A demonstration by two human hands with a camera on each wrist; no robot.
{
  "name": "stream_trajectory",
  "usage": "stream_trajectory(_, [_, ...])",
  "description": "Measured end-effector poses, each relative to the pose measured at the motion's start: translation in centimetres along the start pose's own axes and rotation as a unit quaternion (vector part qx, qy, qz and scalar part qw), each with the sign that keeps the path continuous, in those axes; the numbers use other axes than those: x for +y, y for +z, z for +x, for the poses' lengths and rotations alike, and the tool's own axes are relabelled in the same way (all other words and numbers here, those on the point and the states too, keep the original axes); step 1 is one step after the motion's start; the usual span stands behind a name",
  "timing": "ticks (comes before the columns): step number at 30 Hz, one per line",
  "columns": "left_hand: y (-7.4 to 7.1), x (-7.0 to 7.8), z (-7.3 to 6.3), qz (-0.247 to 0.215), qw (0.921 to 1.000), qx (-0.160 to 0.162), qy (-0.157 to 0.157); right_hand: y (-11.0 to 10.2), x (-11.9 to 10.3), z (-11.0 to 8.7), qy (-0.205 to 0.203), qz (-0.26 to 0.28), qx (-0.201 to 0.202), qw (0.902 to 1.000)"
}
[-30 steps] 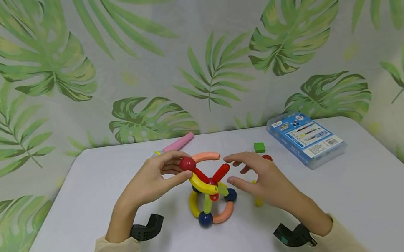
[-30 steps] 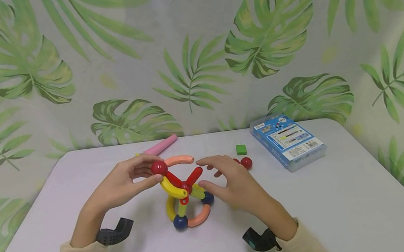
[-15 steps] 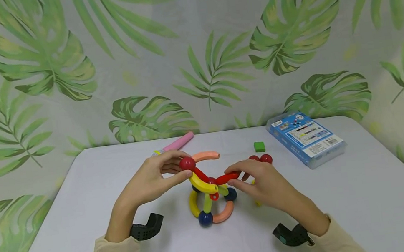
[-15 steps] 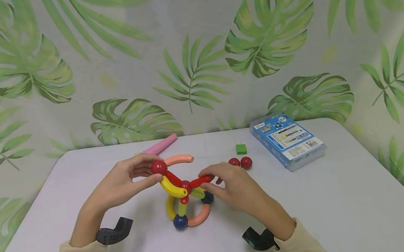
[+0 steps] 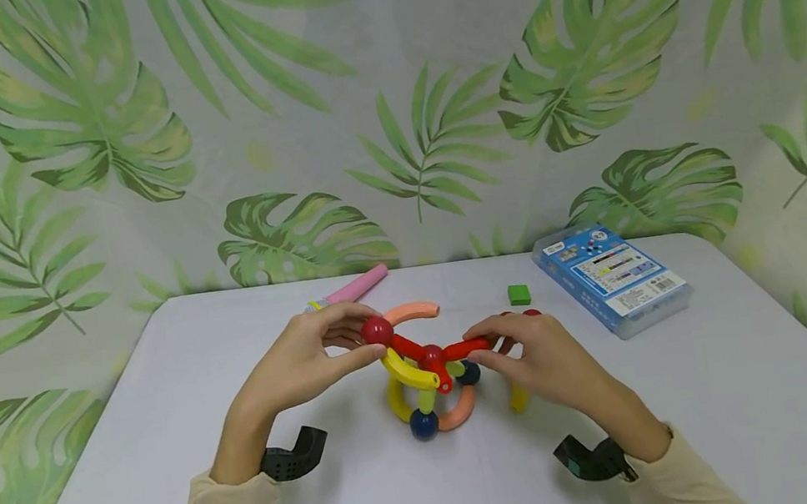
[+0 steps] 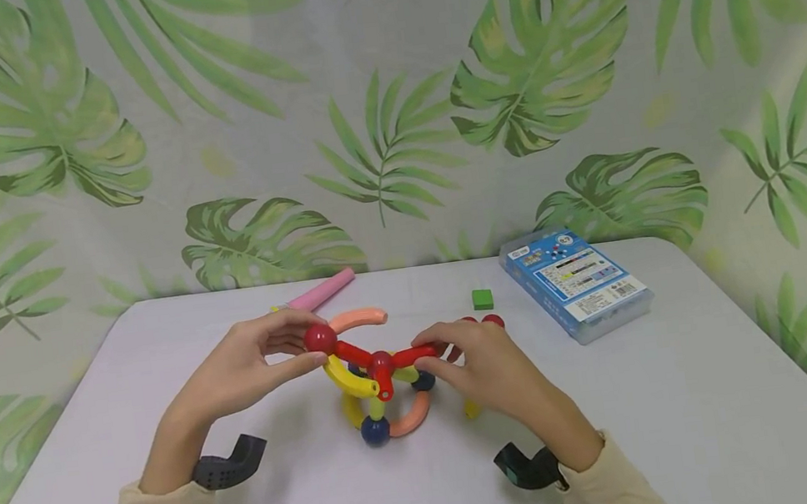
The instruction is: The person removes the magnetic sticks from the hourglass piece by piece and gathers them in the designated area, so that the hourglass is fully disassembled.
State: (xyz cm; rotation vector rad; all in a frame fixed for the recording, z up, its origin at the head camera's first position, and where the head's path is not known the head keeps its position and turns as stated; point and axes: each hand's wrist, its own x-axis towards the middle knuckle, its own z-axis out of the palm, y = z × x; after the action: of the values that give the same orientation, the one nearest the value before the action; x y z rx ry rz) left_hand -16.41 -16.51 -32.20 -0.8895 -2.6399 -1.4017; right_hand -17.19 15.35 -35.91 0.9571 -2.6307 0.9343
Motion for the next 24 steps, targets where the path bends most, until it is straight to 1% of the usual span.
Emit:
stream_trajectory(3, [0.0, 0.0, 0.0, -0.001, 1.0000, -0.003, 0.001, 0.0, 0.1, 0.1, 0.004, 0.006, -0.005, 1.0000])
stream_trajectory(9, [-0.1, 0.2, -0.1, 0.000, 1.0000, -0.001, 0.002, 0.2, 0.0, 0.0, 0.008, 0.012, -0.029, 0.9995])
stream_trajectory(13, [-0.1, 0.3, -0.2, -0.005, 1.0000, -0.003, 0.002, 0.7, -0.5, 0.0, -0.006, 0.037, -0.051, 0.9980])
stream_trajectory(16, [-0.1, 0.5, -0.1, -0.014, 0.9999, -0.007, 0.007, 1.1, -1.1, 0.0, -0.026, 0.058, -0.060, 0.9962])
stream_trajectory(18, [0.0, 0.5, -0.1, -0.019, 0.9997, -0.008, 0.011, 1.3, -1.5, 0.0, -0.034, 0.069, -0.052, 0.9957])
stream_trajectory(20, [0.1, 0.6, 0.0, -0.024, 0.9996, -0.009, 0.015, 1.4, -1.8, 0.0, -0.035, 0.078, -0.034, 0.9958])
stream_trajectory(24, [0.3, 0.7, 0.1, -0.035, 0.9992, -0.011, 0.016, 1.8, -2.3, 0.0, -0.018, 0.104, 0.012, 0.9944])
